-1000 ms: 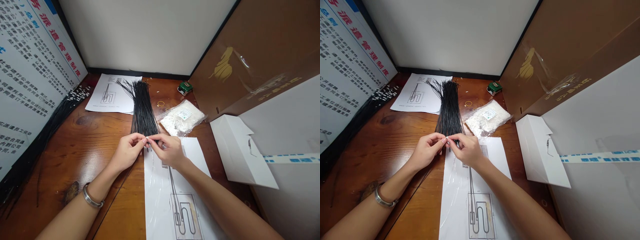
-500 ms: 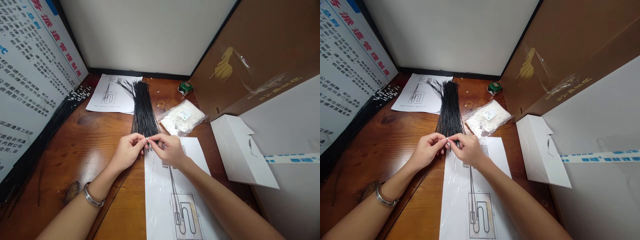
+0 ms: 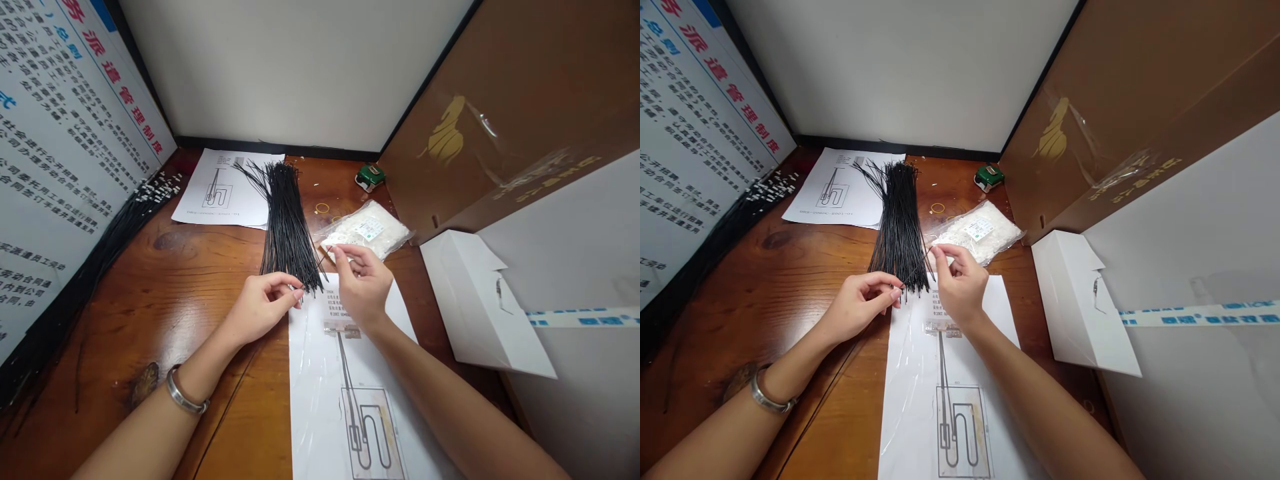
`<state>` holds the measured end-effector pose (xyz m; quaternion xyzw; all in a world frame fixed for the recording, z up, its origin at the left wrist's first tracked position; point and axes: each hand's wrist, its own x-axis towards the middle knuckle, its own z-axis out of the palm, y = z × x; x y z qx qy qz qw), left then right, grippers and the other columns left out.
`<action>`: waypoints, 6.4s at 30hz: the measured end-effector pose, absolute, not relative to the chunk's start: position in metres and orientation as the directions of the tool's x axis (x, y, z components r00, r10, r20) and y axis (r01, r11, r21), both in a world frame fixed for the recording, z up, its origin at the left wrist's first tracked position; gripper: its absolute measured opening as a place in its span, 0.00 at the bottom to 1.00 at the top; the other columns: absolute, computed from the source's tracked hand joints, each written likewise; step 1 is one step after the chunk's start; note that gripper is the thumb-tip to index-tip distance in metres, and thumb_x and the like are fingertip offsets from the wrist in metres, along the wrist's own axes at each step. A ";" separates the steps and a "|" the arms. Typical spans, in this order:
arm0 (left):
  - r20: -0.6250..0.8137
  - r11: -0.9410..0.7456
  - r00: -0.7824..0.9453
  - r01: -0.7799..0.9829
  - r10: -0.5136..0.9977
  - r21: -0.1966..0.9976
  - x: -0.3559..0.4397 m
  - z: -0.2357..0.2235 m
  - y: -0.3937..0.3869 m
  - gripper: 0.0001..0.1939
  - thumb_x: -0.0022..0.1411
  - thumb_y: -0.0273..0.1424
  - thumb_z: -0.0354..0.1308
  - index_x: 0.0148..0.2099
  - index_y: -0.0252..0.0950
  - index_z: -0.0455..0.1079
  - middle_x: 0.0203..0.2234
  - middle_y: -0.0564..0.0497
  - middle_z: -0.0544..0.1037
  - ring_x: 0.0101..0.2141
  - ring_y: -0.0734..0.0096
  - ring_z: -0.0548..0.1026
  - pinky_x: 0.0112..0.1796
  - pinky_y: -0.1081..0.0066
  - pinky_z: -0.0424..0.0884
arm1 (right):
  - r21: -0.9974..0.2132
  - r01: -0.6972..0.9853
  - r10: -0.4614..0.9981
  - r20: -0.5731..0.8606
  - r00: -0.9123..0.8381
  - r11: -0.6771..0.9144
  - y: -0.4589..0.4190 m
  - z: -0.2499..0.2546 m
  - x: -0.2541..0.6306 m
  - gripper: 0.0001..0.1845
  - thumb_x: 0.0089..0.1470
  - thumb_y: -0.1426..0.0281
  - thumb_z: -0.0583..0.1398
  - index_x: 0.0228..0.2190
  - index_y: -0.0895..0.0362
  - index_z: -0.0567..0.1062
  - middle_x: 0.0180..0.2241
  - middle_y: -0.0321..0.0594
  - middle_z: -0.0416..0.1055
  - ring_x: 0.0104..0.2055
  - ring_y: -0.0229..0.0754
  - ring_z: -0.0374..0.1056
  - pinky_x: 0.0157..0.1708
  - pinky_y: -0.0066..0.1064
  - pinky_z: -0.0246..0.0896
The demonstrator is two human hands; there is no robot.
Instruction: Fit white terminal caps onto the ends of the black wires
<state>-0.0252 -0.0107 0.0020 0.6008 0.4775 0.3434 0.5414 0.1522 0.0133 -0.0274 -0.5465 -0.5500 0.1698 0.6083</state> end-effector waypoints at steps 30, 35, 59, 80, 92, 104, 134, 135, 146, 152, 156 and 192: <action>0.421 0.081 -0.174 0.970 0.890 0.231 -0.174 0.052 0.053 0.22 0.62 0.32 0.53 0.57 0.30 0.65 0.59 0.41 0.65 0.57 0.44 0.64 0.52 0.52 0.61 | -0.416 0.857 0.914 0.379 -0.141 0.305 0.010 -0.022 0.160 0.05 0.49 0.70 0.58 0.24 0.56 0.74 0.19 0.34 0.67 0.27 0.41 0.59 0.34 0.35 0.43; 0.409 -0.131 -0.034 0.921 0.912 0.368 -0.112 0.039 0.040 0.16 0.59 0.29 0.55 0.49 0.29 0.70 0.48 0.39 0.75 0.48 0.54 0.72 0.50 0.58 0.66 | -0.419 0.858 0.919 0.367 -0.141 0.299 0.010 -0.021 0.158 0.07 0.50 0.70 0.58 0.23 0.55 0.73 0.19 0.34 0.66 0.27 0.41 0.58 0.34 0.35 0.42; 0.159 -0.238 0.191 0.524 0.969 0.818 -0.013 -0.004 -0.001 0.08 0.60 0.26 0.56 0.39 0.34 0.76 0.28 0.51 0.79 0.24 0.74 0.70 0.29 0.74 0.65 | -0.488 0.785 0.866 0.486 -0.118 0.381 0.006 -0.018 0.155 0.08 0.51 0.70 0.57 0.22 0.55 0.72 0.15 0.32 0.61 0.25 0.41 0.59 0.35 0.36 0.46; 0.136 -0.221 0.191 0.549 0.972 0.806 -0.013 -0.005 -0.001 0.06 0.58 0.25 0.56 0.36 0.35 0.75 0.28 0.52 0.79 0.23 0.75 0.69 0.29 0.73 0.65 | -0.368 0.845 0.888 0.394 -0.237 0.389 0.006 -0.016 0.153 0.07 0.50 0.67 0.58 0.23 0.56 0.71 0.18 0.33 0.62 0.26 0.41 0.57 0.34 0.36 0.42; 0.136 -0.231 0.207 0.558 0.969 0.797 -0.012 -0.002 -0.002 0.06 0.58 0.25 0.56 0.36 0.36 0.75 0.28 0.52 0.80 0.23 0.75 0.69 0.28 0.73 0.65 | -0.416 0.837 0.922 0.298 -0.245 0.357 0.008 -0.018 0.154 0.07 0.52 0.71 0.56 0.22 0.56 0.68 0.18 0.33 0.62 0.26 0.41 0.57 0.35 0.36 0.43; 0.139 -0.230 0.201 0.552 0.970 0.801 -0.013 -0.003 -0.002 0.07 0.59 0.25 0.56 0.36 0.35 0.75 0.27 0.52 0.80 0.23 0.75 0.69 0.28 0.73 0.65 | -0.413 0.840 0.913 0.350 -0.210 0.352 0.008 -0.020 0.154 0.08 0.51 0.67 0.58 0.23 0.56 0.70 0.18 0.32 0.60 0.26 0.40 0.57 0.35 0.36 0.44; 0.149 -0.244 0.212 0.546 0.966 0.801 -0.014 -0.005 -0.003 0.07 0.60 0.26 0.55 0.36 0.36 0.75 0.28 0.52 0.80 0.25 0.74 0.70 0.29 0.73 0.65 | -0.419 0.838 0.918 0.332 -0.216 0.349 0.007 -0.017 0.152 0.09 0.51 0.66 0.57 0.23 0.56 0.71 0.16 0.32 0.59 0.25 0.40 0.58 0.34 0.35 0.44; 0.150 -0.245 0.213 0.547 0.965 0.800 -0.014 -0.005 -0.002 0.07 0.60 0.26 0.55 0.36 0.36 0.75 0.28 0.53 0.80 0.25 0.74 0.70 0.29 0.73 0.65 | -0.417 0.842 0.921 0.325 -0.215 0.343 0.007 -0.018 0.152 0.08 0.51 0.67 0.57 0.23 0.56 0.71 0.17 0.32 0.59 0.25 0.40 0.58 0.34 0.35 0.45; 0.142 -0.241 0.215 0.557 0.966 0.795 -0.013 -0.005 -0.003 0.07 0.60 0.26 0.56 0.36 0.36 0.75 0.28 0.53 0.80 0.24 0.74 0.69 0.29 0.73 0.64 | -0.468 0.824 0.928 0.330 -0.174 0.320 0.008 -0.019 0.153 0.09 0.51 0.70 0.55 0.21 0.56 0.69 0.15 0.31 0.57 0.24 0.40 0.58 0.34 0.35 0.46; 0.147 -0.247 0.219 0.556 0.965 0.794 -0.014 -0.004 -0.002 0.07 0.60 0.26 0.56 0.37 0.36 0.75 0.28 0.53 0.80 0.24 0.75 0.70 0.29 0.73 0.64 | -0.521 0.783 0.918 0.366 -0.154 0.339 0.008 -0.021 0.155 0.10 0.52 0.70 0.55 0.21 0.56 0.69 0.14 0.30 0.56 0.23 0.39 0.58 0.33 0.34 0.45; 0.147 -0.244 0.214 0.552 0.966 0.797 -0.013 -0.004 -0.003 0.07 0.60 0.26 0.56 0.37 0.35 0.75 0.28 0.52 0.80 0.24 0.75 0.70 0.29 0.73 0.64 | -0.535 0.764 0.905 0.397 -0.151 0.362 0.009 -0.024 0.156 0.10 0.53 0.70 0.55 0.21 0.56 0.70 0.14 0.29 0.55 0.23 0.38 0.57 0.33 0.34 0.46; 0.106 -0.186 0.297 0.253 0.949 0.950 -0.021 -0.001 -0.003 0.19 0.51 0.18 0.46 0.32 0.34 0.78 0.27 0.51 0.82 0.25 0.75 0.75 0.28 0.76 0.68 | -0.361 0.533 0.591 0.721 -0.361 0.766 0.006 -0.016 0.155 0.09 0.50 0.79 0.54 0.32 0.59 0.72 0.21 0.35 0.71 0.21 0.36 0.60 0.29 0.35 0.50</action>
